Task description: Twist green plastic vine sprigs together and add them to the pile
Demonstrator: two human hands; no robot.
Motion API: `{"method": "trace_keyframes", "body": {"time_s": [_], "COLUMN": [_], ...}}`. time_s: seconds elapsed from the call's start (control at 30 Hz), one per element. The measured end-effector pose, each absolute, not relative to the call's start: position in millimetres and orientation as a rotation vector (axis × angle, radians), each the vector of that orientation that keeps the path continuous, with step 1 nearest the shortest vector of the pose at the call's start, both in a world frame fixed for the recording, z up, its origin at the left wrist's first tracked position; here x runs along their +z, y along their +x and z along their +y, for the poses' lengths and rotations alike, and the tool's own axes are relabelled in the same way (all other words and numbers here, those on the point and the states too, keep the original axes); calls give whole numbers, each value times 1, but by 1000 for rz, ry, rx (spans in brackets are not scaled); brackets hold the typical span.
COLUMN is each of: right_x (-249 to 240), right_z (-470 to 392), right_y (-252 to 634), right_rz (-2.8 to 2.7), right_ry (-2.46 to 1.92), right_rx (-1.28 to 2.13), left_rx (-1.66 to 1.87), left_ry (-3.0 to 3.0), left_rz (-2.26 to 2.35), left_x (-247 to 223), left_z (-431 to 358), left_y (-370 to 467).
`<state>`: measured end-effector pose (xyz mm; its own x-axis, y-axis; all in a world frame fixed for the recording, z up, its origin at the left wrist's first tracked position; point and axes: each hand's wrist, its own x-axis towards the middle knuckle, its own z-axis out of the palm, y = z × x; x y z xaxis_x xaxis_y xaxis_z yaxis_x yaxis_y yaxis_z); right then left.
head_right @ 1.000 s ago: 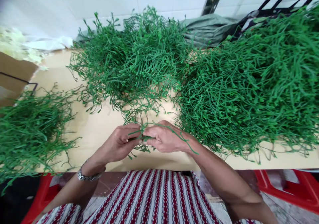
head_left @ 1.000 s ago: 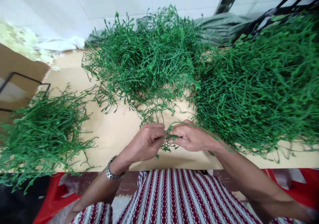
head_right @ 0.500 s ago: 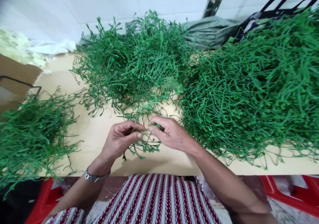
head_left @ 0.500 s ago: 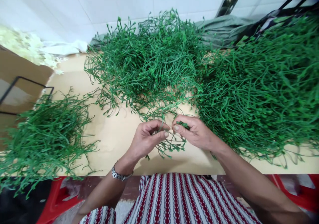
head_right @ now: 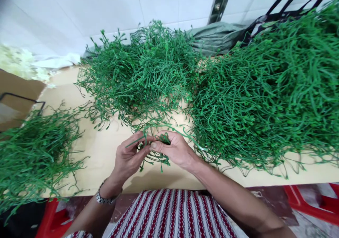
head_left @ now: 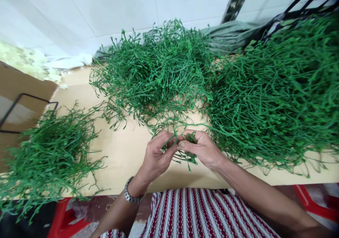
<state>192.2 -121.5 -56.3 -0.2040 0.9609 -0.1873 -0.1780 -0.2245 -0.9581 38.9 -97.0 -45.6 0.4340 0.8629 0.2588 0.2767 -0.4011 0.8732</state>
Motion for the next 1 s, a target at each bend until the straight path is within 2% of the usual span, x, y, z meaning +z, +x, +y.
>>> {"method": "trace_keyframes", "body": {"time_s": [0.2, 0.33, 0.47, 0.67, 0.9, 1.0], "right_x": [-54, -48, -41, -42, -32, -5], "right_z": [-122, -123, -124, -126, -127, -133], "right_y": [195, 198, 198, 196, 220, 264], "right_rz": [-1344, -1707, -1970, -1789, -1675, -1559], "right_ry": [-1169, -1301, -1264, -1107, -1067, -1184], "right_rx": [1475, 1146, 917, 1097, 1371, 1205], "left_rx": [768, 698, 585, 536, 746, 798], "left_ry": [2002, 2117, 1929, 1336, 1211, 1196], "left_rz": [918, 870, 912, 815, 1007, 1133], "left_x": [-38, -30, -28, -39, -26, -11], "left_z": [-90, -89, -90, -90, -85, -88], "left_y": [31, 29, 29, 27, 18, 8]}}
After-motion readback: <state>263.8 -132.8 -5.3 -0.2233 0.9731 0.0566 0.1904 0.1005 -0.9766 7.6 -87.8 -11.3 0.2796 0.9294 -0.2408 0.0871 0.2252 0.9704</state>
